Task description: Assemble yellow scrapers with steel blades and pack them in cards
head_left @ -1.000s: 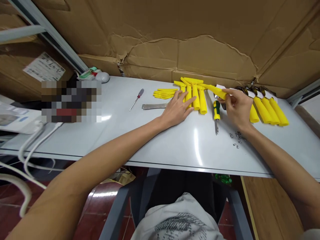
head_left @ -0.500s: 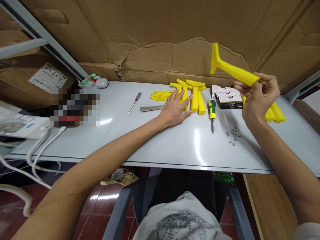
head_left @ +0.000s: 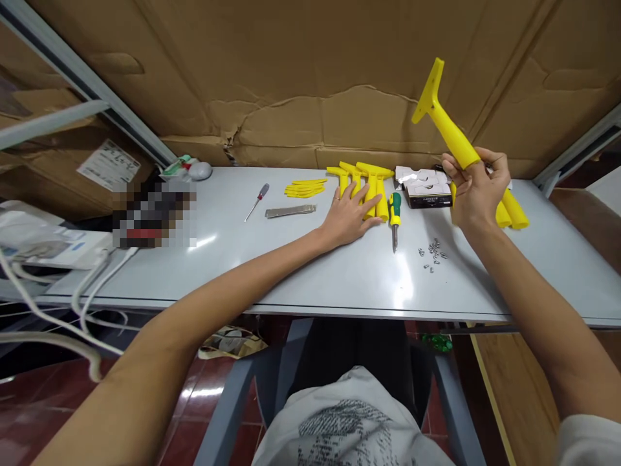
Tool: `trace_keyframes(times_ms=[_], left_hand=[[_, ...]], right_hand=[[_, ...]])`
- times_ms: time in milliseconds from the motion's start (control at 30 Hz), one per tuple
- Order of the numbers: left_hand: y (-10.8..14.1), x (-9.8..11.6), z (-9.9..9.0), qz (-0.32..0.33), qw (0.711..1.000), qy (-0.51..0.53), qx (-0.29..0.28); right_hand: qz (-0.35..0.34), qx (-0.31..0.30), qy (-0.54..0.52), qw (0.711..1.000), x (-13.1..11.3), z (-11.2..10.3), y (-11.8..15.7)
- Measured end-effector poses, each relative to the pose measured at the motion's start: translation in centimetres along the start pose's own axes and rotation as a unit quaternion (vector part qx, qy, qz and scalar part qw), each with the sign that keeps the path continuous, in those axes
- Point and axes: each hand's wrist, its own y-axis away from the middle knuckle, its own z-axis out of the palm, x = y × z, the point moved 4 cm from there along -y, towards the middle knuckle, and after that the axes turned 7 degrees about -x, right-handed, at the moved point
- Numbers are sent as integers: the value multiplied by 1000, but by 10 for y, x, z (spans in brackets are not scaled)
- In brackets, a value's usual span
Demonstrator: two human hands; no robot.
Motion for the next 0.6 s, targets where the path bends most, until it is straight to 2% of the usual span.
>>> trace_keyframes(times_ms=[133, 267, 400, 433, 533, 600], left_hand=[[-7, -4, -1, -4, 1000, 10, 12], [-10, -7, -4, 4, 1000, 10, 4], [-10, -8, -7, 4, 1000, 4, 14], [-11, -8, -7, 4, 1000, 3, 16], [-13, -7, -5, 1, 1000, 0, 11], [-16, -5, -5, 2, 1000, -2, 6]], right_hand=[[40, -71, -38, 996, -4, 12, 7], [76, -136, -11, 988, -16, 40, 28], [16, -151, 31, 988, -36, 64, 57], [6, -174, 47, 984, -40, 69, 63], [-23, -232, 105, 967, -47, 77, 77], [-50, -235, 132, 962, -50, 78, 80]])
